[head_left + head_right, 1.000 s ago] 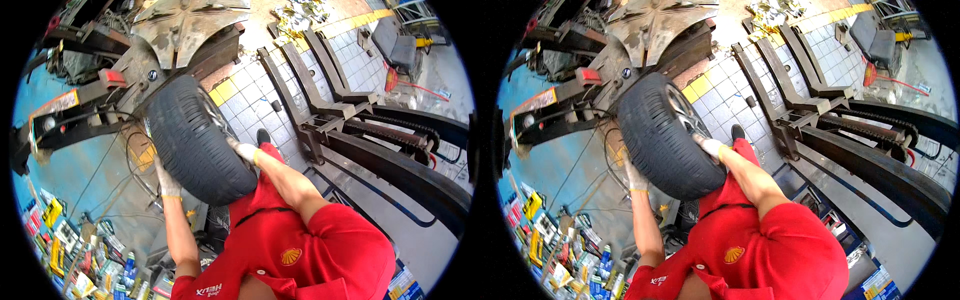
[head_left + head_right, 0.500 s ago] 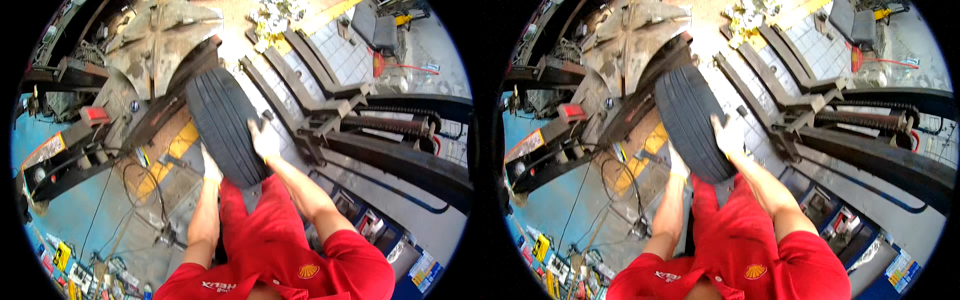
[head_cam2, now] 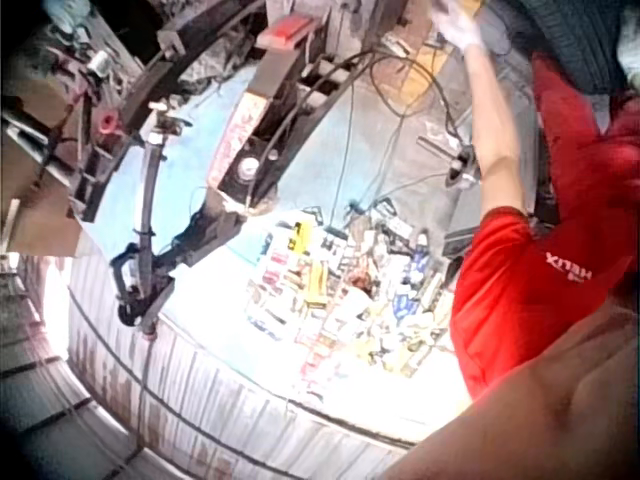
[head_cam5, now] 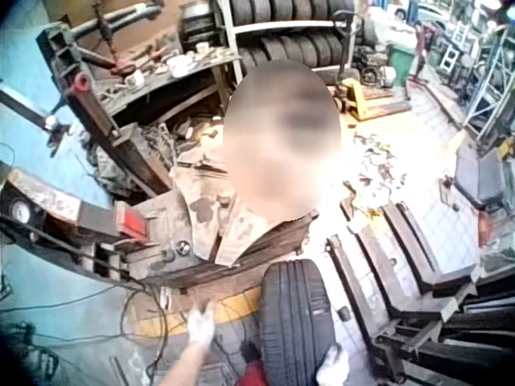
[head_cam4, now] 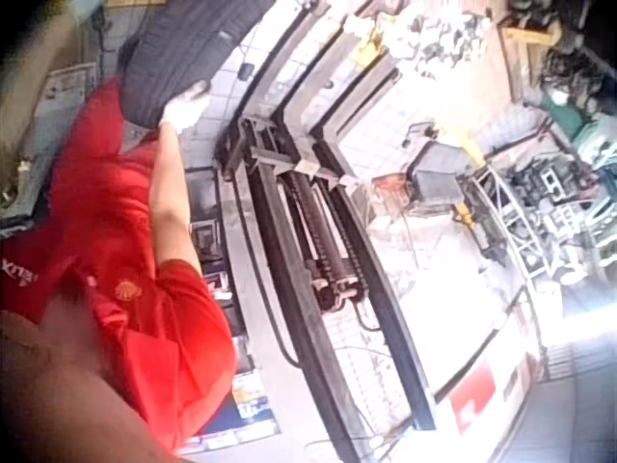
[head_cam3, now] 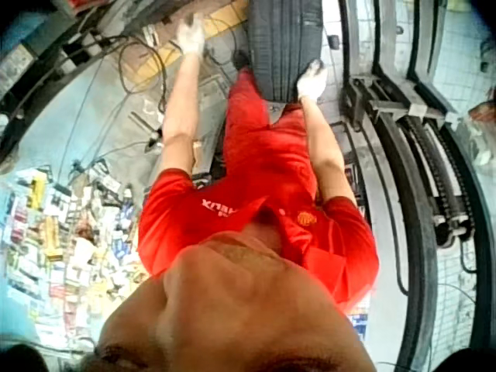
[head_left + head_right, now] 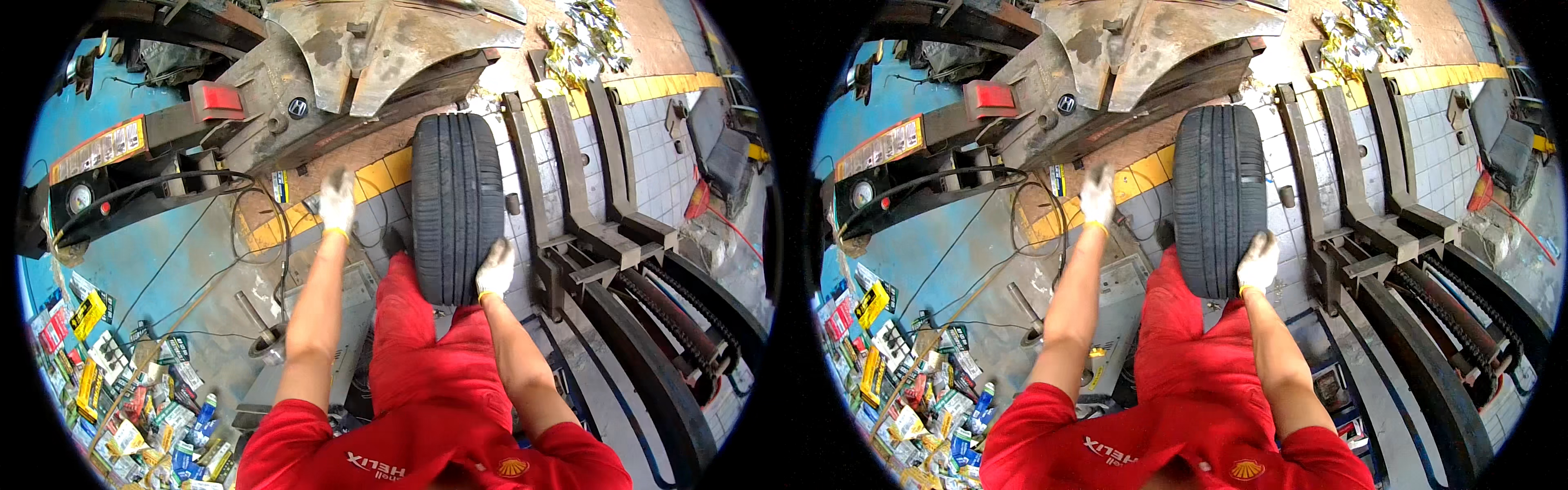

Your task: The person removes a tire from a balancing machine, carries it across the garage, and mounts it onto a red car raised on a lift. They then secure the tire by hand-tightening the lug nuts.

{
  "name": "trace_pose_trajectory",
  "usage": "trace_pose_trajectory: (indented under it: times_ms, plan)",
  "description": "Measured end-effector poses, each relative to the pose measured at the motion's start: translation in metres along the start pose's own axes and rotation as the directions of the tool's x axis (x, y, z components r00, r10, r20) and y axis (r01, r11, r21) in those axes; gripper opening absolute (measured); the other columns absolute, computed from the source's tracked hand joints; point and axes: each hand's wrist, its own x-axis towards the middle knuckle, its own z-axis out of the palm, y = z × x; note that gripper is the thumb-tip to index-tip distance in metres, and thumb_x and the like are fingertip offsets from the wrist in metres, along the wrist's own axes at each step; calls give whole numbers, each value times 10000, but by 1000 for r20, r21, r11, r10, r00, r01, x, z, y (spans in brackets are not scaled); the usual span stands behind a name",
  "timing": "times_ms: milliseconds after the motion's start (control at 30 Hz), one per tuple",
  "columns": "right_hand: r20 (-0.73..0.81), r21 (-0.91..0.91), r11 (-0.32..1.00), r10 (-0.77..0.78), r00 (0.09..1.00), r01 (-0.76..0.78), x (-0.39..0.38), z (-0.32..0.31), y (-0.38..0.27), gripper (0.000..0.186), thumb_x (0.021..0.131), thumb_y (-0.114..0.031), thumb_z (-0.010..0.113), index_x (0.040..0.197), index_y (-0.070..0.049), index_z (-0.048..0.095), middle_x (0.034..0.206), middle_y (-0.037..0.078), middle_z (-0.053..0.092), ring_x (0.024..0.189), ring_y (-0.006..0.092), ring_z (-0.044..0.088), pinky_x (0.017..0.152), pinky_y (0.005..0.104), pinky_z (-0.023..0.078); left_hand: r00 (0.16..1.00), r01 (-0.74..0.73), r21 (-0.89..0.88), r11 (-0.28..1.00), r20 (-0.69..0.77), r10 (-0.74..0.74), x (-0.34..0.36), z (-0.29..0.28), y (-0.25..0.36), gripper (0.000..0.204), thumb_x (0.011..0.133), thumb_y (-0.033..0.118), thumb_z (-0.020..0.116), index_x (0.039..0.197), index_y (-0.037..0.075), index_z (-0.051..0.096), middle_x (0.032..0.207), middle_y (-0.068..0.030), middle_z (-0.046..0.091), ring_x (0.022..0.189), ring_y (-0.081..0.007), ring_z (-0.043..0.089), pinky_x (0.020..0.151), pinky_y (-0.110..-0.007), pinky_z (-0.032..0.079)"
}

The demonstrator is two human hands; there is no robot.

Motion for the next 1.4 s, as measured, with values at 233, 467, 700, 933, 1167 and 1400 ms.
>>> trace_pose_trajectory:
  times_ms: [233,467,700,933,1167,1400]
  plan:
    - [-38,114,993,-15,999,19,18,12,10,494,1116,-403,479,1417,-26,590,1306,257,682,1197,417,657,1063,447,490,968,-124,505,854,-126,216,215,-20,21,683,967,357,696,1541,56,482,1449,-320,573,1364,-456,545,1165,-456,429]
    - [-111,39,999,14,994,-10,37,16,9,463,1112,-367,496,1412,-31,599,1314,260,685,1246,411,653,1072,446,492,993,-89,766,637,17,119,296,-21,-12,589,970,334,607,1534,202,503,1403,-294,615,1237,-463,648,1046,-531,519]
    - [-11,37,985,170,985,-170,31,1,-28,510,1089,-411,487,1424,-40,589,1358,271,647,1286,445,604,1103,479,463,918,-268,446,854,-152,367,139,-37,29,556,975,366,726,1301,-66,603,1296,-258,640,1180,-361,634,1041,-477,502]
    - [-74,90,992,-79,994,85,11,1,-20,478,1014,-332,667,1412,-79,590,1301,266,592,1202,449,587,1051,478,482,432,-827,-52,560,579,691,-134,88,108,742,761,113,829,1435,17,534,1322,-220,597,1202,-405,591,1060,-494,471]
    - [360,773,576,-50,932,-267,34,-60,13,633,958,-199,778,1500,-61,482,1299,102,627,1158,197,623,1041,348,501,-29,-930,-242,276,797,603,-170,197,143,789,709,142,840,1422,0,533,1292,-215,647,1126,-415,635,985,-496,482]
    - [197,604,795,-92,976,-47,43,-71,27,871,757,-320,880,1506,-128,480,1400,221,509,1323,424,539,1106,466,487,-200,-945,-299,133,849,490,-184,241,162,464,746,168,755,1138,-34,611,918,-190,668,706,-400,659,621,-450,499]
